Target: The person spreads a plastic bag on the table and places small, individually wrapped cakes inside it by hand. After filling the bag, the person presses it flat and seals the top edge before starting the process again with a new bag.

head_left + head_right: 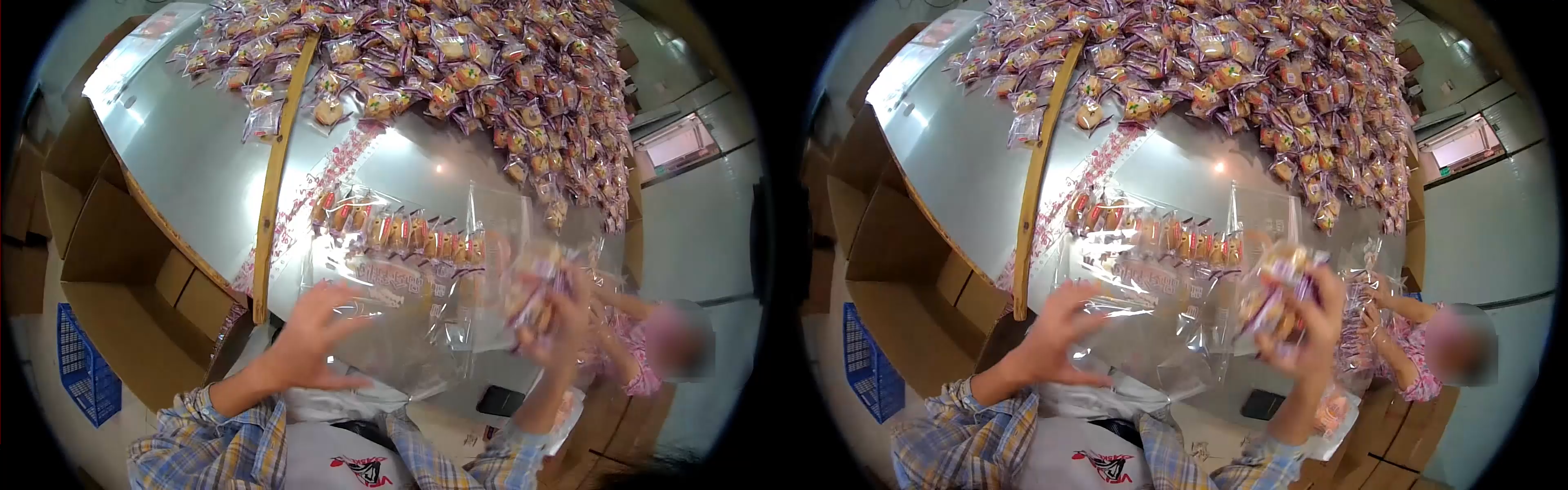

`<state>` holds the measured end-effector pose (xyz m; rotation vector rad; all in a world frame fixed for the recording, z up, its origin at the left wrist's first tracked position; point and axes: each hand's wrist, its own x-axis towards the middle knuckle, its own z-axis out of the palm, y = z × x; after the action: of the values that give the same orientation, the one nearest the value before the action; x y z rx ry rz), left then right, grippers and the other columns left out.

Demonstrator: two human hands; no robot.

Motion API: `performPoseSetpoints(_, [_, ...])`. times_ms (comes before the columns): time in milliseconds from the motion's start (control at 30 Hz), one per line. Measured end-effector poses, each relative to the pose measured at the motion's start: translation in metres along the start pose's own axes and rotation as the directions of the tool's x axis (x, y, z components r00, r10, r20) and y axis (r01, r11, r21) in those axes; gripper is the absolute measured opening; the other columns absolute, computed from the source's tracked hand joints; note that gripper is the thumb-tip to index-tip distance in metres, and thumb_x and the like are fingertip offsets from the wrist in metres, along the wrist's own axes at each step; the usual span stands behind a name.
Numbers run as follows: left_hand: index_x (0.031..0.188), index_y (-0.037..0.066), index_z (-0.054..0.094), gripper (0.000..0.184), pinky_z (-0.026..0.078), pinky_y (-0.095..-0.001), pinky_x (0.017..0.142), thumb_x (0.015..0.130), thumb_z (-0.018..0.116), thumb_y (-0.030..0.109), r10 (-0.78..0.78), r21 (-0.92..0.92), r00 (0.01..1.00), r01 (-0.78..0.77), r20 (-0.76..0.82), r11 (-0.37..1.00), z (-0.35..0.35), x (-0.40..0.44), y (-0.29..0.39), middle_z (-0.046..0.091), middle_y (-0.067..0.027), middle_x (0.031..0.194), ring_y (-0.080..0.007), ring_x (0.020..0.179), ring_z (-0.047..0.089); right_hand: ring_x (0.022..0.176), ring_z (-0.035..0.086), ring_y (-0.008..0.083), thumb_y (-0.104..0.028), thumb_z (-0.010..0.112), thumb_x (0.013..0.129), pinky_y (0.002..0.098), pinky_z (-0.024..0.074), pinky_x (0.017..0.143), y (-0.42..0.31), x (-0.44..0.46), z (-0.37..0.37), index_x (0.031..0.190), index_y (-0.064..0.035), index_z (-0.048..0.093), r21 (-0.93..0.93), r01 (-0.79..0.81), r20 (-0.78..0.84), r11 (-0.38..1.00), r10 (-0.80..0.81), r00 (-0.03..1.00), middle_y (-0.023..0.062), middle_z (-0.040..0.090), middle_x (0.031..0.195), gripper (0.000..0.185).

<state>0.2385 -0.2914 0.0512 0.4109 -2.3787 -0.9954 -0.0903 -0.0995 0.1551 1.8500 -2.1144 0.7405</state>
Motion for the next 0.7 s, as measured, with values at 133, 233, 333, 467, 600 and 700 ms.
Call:
performPoseSetpoints(133, [0.133, 0.017, 0.064, 0.055, 0.026, -0.0708, 0.118, 0.081, 0.08, 0.021, 0.08, 0.381, 0.96, -0.182, 0.268, 0.906, 0.014, -0.034, 0.013, 0.055, -0.0095, 0.146, -0.0335, 0.134, 0.053, 0.128, 0.057, 0.0394, -0.046, 0.075, 0.084, 0.0512, 0.0455, 0.107, -0.078, -0.077, 0.001, 0.099, -0.0037, 0.072, 0.652, -0.473, 0.064, 0.593, 0.579, 0.813, 0.0198, 0.054, 0.139, 0.045])
performPoseSetpoints(233, [0.12, 0.014, 0.071, 0.038, 0.038, -0.0632, 0.113, 0.082, 0.073, 0.01, 0.104, 0.415, 0.986, -0.15, 0.133, 0.898, 0.007, -0.046, 0.008, 0.066, -0.0046, 0.128, -0.0257, 0.121, 0.061, 0.127, 0.058, 0.0374, -0.047, 0.077, 0.082, 0.0493, 0.0481, 0.106, -0.117, -0.134, 0.031, 0.101, -0.0056, 0.075, 0.868, -0.412, 0.224, 0.277, 0.522, 0.823, 0.0198, 0.053, 0.142, 0.046])
performPoseSetpoints(333, [0.103, 0.008, 0.075, 0.026, 0.054, -0.0444, 0.092, 0.078, 0.076, 0.001, 0.162, 0.297, 0.978, -0.117, -0.131, 0.948, -0.001, -0.038, 0.011, 0.074, -0.0028, 0.101, -0.0245, 0.096, 0.069, 0.133, 0.054, 0.0357, -0.035, 0.081, 0.076, 0.0447, 0.0453, 0.109, -0.149, -0.154, 0.075, 0.118, -0.0023, 0.072, 0.948, -0.252, 0.229, 0.192, 0.134, 0.964, 0.0202, 0.049, 0.148, 0.054])
performPoseSetpoints(467, [0.098, 0.005, 0.076, 0.022, 0.057, -0.0346, 0.069, 0.078, 0.075, -0.005, 0.149, 0.18, 0.936, -0.095, -0.319, 0.979, -0.005, -0.028, 0.026, 0.075, -0.007, 0.096, -0.0253, 0.083, 0.07, 0.14, 0.048, 0.0317, -0.022, 0.081, 0.076, 0.0408, 0.0394, 0.114, -0.161, -0.174, 0.138, 0.122, 0.0013, 0.07, 0.849, -0.502, 0.527, -0.161, 0.204, 0.825, 0.0198, 0.046, 0.152, 0.053])
performPoseSetpoints(600, [0.097, 0.005, 0.076, 0.022, 0.058, -0.0357, 0.073, 0.078, 0.075, -0.006, 0.171, 0.187, 0.911, -0.107, -0.375, 0.977, -0.007, -0.028, 0.031, 0.076, -0.0072, 0.098, -0.0257, 0.087, 0.07, 0.137, 0.05, 0.0288, -0.023, 0.083, 0.078, 0.0374, 0.0439, 0.108, -0.143, -0.152, 0.17, 0.116, 0.0014, 0.071, 0.765, -0.63, 0.631, -0.133, 0.351, 0.692, 0.0168, 0.052, 0.147, 0.046])
performPoseSetpoints(700, [0.097, 0.005, 0.076, 0.022, 0.058, -0.0362, 0.074, 0.077, 0.075, -0.006, 0.178, 0.158, 0.898, -0.123, -0.402, 0.98, -0.005, -0.029, 0.032, 0.076, -0.0072, 0.098, -0.0265, 0.088, 0.07, 0.13, 0.055, 0.0293, -0.029, 0.086, 0.078, 0.0378, 0.0457, 0.105, -0.138, -0.12, 0.175, 0.111, -0.0003, 0.073, 0.734, -0.637, 0.475, 0.235, 0.493, 0.729, 0.016, 0.058, 0.139, 0.046])
